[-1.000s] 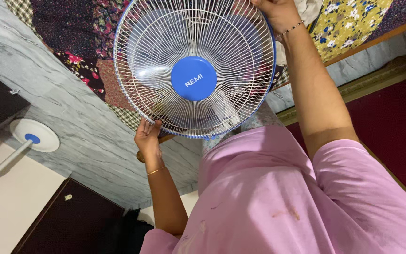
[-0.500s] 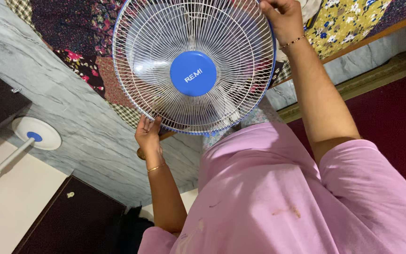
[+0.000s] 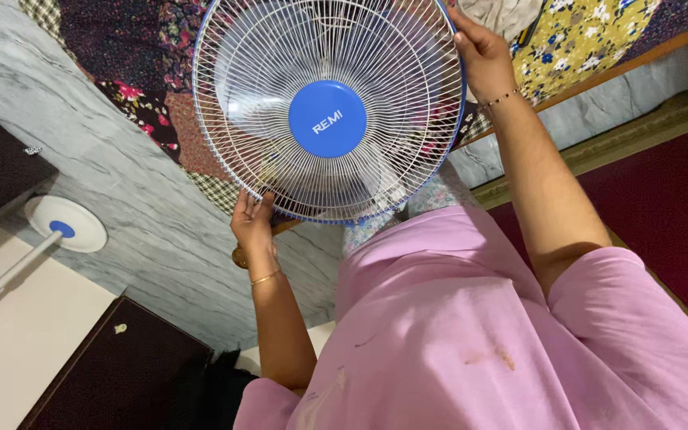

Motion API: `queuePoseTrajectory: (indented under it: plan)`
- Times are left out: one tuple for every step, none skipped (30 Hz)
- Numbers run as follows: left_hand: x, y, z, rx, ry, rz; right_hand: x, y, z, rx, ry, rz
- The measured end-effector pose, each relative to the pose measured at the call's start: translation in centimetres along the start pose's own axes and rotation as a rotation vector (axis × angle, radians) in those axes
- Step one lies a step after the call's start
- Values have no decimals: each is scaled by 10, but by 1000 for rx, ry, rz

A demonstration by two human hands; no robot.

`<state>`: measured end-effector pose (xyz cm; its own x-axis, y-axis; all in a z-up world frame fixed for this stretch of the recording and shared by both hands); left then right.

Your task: The person assembles a table fan by attaching a blue plastic ring to the front metal grille, then securing the grille to the fan body. The person repeatedly adjusts the ring and grille to align and lock them in place.

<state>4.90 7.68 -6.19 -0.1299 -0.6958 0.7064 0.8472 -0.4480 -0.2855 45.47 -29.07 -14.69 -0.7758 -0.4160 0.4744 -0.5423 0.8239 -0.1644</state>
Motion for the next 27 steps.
queuePoseTrajectory:
  plan:
    - [0,-1,1,-4,10,-5,3,2,-1,-2,-22,-19]
    - [-1,0,1,-7,18,-10,5,2,3,-54,18,-44]
    - [-2,2,2,-10,27,-15,8,2,7,-105,58,-69]
    - [-1,1,1,-4,18,-13,12,2,12,-156,104,-94]
    - [-1,0,1,1,10,-12,11,1,10,-143,44,-61]
    - [0,1,0,9,2,-10,8,1,9,-130,-17,-30]
    - [0,2,0,15,6,-15,8,1,8,-116,-78,0]
    - [-1,2,1,21,10,-16,8,2,12,-136,-77,20]
    - [0,3,1,28,15,-17,10,4,15,-155,-77,40]
    - [1,3,2,41,19,-32,11,6,18,-179,-76,59]
    - [2,4,3,55,23,-47,11,8,19,-187,-80,53]
    - [3,4,4,66,25,-65,13,7,19,-194,-83,49]
    - [3,4,6,74,32,-69,14,7,18,-202,-85,45]
    - [3,6,6,82,35,-75,15,3,15,-100,-102,71]
    - [4,7,7,90,39,-80,16,0,12,2,-119,97]
    - [5,5,6,52,22,-43,14,-3,7,105,-144,124]
    - [8,3,5,14,5,-7,15,-4,3,110,-154,136]
    - [9,0,4,-24,-12,32,17,-2,0,114,-165,146]
    - [8,1,5,2,-4,17,17,-1,-2,117,-175,156]
    - [7,2,4,27,1,1,17,0,-3,88,-173,132]
    - [6,2,2,53,6,-15,17,0,-3,60,-171,108]
    - [5,2,1,66,15,-19,16,0,-3,31,-171,84]
    - [4,2,1,79,24,-23,16,0,-4,28,-184,75]
    - [3,2,1,91,33,-29,15,0,-4,27,-196,67]
    - [3,4,1,101,36,-43,15,0,-3,25,-208,59]
    - [4,6,2,114,41,-54,14,-2,1,-2,-191,67]
    - [5,8,3,128,46,-64,15,-2,5,-29,-174,76]
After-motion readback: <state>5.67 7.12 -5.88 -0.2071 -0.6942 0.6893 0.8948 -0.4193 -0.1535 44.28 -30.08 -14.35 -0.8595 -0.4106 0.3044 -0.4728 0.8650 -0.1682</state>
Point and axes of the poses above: each hand's wrist, its own x-axis away from the middle knuckle, its own y-axis out of the palm, z = x × y, the point moved 9 cm from there along -x, towards the middle knuckle, and after that the axes turned 12 degrees about x, right-handed, at the moved point
